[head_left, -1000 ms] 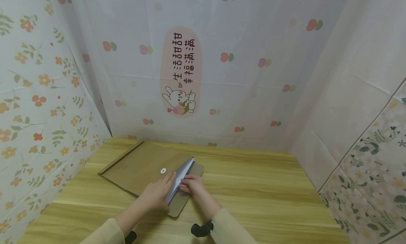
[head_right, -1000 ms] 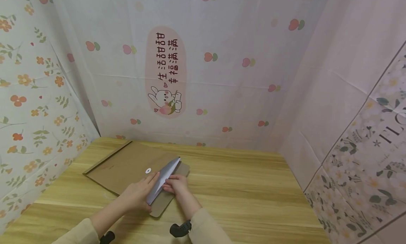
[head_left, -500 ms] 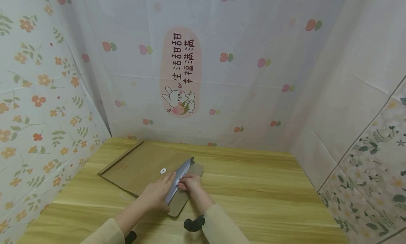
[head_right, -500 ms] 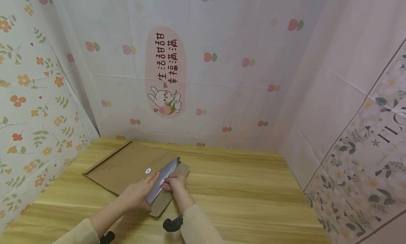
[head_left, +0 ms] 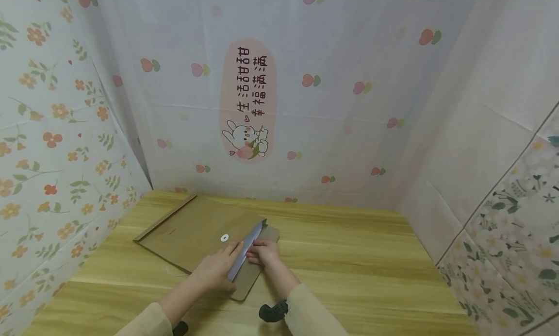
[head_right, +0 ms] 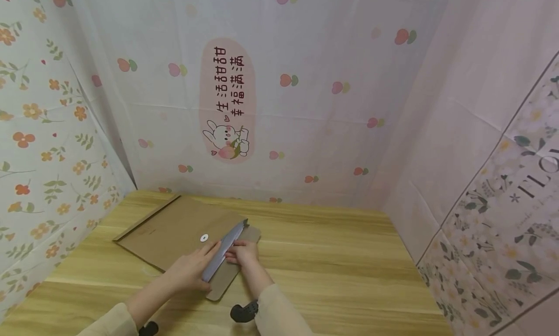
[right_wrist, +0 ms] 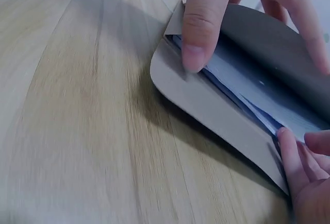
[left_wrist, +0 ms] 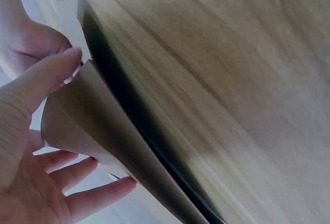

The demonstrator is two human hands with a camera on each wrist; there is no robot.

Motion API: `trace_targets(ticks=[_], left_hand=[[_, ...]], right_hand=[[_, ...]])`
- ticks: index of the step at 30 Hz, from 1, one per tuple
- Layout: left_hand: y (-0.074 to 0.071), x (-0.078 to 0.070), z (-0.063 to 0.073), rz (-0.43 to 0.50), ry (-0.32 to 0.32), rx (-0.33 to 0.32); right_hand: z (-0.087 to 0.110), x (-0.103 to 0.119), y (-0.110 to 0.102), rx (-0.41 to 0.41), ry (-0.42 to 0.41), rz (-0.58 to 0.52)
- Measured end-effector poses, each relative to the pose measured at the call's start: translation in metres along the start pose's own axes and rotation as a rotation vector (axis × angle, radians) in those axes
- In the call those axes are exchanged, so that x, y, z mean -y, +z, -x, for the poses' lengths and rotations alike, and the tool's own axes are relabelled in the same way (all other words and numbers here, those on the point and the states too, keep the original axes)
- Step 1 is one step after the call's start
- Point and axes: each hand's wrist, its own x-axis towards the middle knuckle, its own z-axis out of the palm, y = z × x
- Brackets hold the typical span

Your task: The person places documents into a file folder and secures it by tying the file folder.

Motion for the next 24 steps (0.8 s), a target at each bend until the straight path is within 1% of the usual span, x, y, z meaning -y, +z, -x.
trace_targets(ticks=[2, 5, 8, 10, 12, 15, 19, 22, 24], left_hand=[[0.001, 0.001, 0.0, 0.007, 0.0, 0.011], [0.0, 0.004, 0.001, 0.022, 0.017, 0.025], [-0.003, 0.008, 0.003, 0.041, 0.03, 0.019], [-0.005, 0.011, 0.004, 0.048, 0.026, 0.015], [-0.007, 0.014, 0.005, 0.062, 0.008, 0.021], [-0.009, 0.018, 0.008, 0.091, -0.014, 0.052], [-0.011, 0.029, 0.011, 0.131, -0.021, 0.074], [-0.015, 0.041, 0.012, 0.192, -0.061, 0.063], [-0.019, 0.05, 0.012, 0.232, -0.102, 0.047]], right_hand=[[0.0, 0.001, -0.005, -0.012, 0.007, 0.0], [0.0, 0.003, -0.014, -0.044, 0.02, 0.007], [-0.001, 0.007, -0.024, -0.068, 0.017, 0.009], [0.0, 0.009, -0.031, -0.078, 0.007, -0.001], [0.001, 0.011, -0.036, -0.087, -0.003, -0.011], [0.004, 0.013, -0.042, -0.109, -0.009, -0.013], [0.01, 0.015, -0.047, -0.151, -0.013, -0.01], [0.015, 0.015, -0.049, -0.16, -0.019, -0.009], [0.018, 0.014, -0.05, -0.152, -0.019, -0.021]])
